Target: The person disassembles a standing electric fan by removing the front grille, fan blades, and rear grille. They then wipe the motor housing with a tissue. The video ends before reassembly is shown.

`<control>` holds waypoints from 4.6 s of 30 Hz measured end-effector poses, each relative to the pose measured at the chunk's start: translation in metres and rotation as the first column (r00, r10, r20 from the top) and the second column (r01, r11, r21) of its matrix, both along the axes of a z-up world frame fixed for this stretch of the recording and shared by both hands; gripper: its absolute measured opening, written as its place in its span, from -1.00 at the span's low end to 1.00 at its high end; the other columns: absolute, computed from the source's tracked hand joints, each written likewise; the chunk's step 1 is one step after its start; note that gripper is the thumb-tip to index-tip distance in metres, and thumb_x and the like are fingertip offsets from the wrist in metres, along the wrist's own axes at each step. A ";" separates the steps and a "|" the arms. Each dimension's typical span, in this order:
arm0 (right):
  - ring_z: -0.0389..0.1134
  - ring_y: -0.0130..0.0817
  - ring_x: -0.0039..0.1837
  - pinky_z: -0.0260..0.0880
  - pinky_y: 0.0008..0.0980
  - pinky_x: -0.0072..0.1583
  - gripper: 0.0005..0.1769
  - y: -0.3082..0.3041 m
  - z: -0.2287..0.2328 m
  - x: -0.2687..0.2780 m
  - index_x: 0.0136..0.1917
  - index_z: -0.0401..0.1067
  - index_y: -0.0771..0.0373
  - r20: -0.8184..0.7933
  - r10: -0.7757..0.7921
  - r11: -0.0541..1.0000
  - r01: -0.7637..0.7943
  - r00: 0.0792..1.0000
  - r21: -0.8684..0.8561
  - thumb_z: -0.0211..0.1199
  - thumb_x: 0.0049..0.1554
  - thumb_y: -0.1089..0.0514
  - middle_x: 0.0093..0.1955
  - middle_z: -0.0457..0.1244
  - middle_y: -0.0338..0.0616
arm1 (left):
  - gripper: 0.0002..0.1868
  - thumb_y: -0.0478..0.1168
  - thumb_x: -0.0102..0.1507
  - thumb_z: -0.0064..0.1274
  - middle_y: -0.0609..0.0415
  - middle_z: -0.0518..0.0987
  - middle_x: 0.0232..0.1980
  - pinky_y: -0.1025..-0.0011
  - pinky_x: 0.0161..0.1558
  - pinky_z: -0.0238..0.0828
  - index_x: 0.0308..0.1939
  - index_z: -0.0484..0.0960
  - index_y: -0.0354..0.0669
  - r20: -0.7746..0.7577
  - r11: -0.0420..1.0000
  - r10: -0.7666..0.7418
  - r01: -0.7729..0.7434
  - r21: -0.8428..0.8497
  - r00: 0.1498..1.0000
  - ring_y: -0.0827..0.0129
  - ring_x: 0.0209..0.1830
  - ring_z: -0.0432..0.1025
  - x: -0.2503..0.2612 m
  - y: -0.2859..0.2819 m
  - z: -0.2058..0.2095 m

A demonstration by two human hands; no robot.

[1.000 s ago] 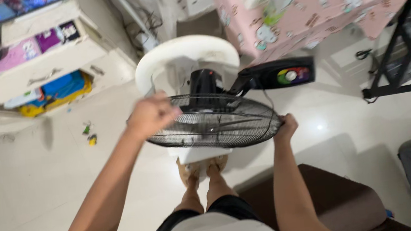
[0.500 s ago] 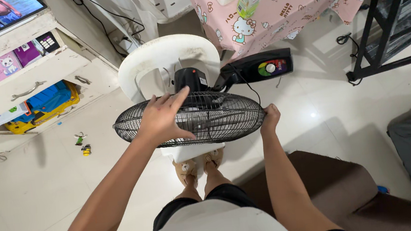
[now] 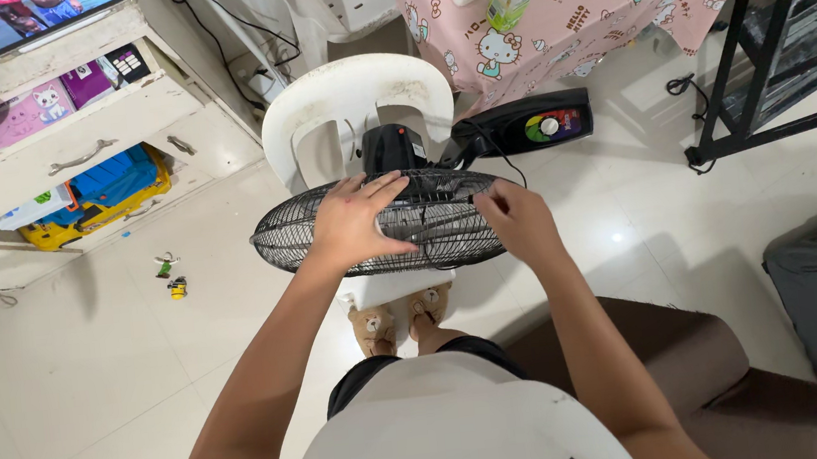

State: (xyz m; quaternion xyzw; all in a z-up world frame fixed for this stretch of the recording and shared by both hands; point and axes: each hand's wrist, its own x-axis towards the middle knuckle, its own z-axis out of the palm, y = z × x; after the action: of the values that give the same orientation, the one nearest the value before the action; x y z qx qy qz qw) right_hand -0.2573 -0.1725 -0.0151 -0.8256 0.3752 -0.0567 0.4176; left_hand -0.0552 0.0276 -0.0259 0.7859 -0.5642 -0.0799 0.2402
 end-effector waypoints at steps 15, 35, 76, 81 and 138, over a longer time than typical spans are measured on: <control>0.32 -0.27 -0.04 0.37 -0.28 0.02 -0.81 0.035 -0.022 0.012 -0.12 0.46 0.29 0.419 0.151 0.941 0.000 0.895 -0.338 0.42 0.06 0.19 -0.11 0.25 -0.14 | 0.06 0.39 -0.21 0.39 0.17 0.48 0.40 0.05 0.36 0.23 0.32 0.54 0.13 0.010 0.999 0.008 -0.007 -0.043 1.000 -0.17 0.31 0.39 -0.007 0.014 -0.008; 0.14 -0.22 -0.34 0.16 -0.27 -0.21 -0.72 0.022 -0.031 0.034 -0.38 0.22 0.34 0.256 -0.064 0.990 0.094 0.965 -0.109 0.30 -0.02 0.24 -0.40 0.13 -0.07 | 0.04 0.41 -0.18 0.38 0.21 0.48 0.41 0.07 0.34 0.26 0.33 0.54 0.15 0.018 1.000 0.020 -0.020 -0.015 1.000 -0.19 0.33 0.37 -0.013 0.016 -0.007; 0.35 -0.07 -0.21 0.36 -0.10 -0.16 -0.42 -0.032 0.032 0.018 -0.18 0.35 0.29 -0.136 0.459 0.776 -0.471 0.878 -0.421 0.40 0.02 -0.27 -0.25 0.25 -0.08 | 0.05 0.43 -0.20 0.39 0.24 0.49 0.39 0.06 0.33 0.31 0.32 0.53 0.19 0.063 0.999 0.032 -0.031 -0.012 0.997 -0.16 0.29 0.40 -0.010 0.014 -0.007; 0.40 0.01 -0.32 0.42 -0.06 -0.24 -0.43 0.007 0.008 0.014 -0.36 0.42 0.25 -0.257 0.219 0.739 -0.332 0.941 -0.586 0.31 0.09 -0.30 -0.41 0.31 0.03 | 0.07 0.40 -0.27 0.41 0.27 0.50 0.38 0.06 0.28 0.34 0.30 0.54 0.22 0.038 0.997 0.063 -0.064 0.031 0.997 -0.19 0.29 0.39 -0.013 0.011 -0.011; 0.15 -0.02 0.16 0.29 -0.13 0.17 -0.01 -0.072 -0.119 -0.077 0.04 0.32 0.35 0.178 0.235 0.939 -0.175 0.956 -0.298 0.73 -0.54 -0.08 0.04 0.19 -0.05 | 0.02 -0.03 -0.24 0.54 -0.06 0.39 0.44 0.18 0.33 0.30 0.25 0.43 -0.19 -0.037 0.964 0.181 -0.169 0.206 0.983 0.00 0.41 0.31 0.040 0.086 -0.012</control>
State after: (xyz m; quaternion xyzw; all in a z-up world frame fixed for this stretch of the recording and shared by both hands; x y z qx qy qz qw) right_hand -0.3343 -0.2440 -0.1336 -0.9001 0.2287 -0.1520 0.3383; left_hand -0.0155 0.1137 -0.0382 0.8504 -0.4748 -0.1367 0.1808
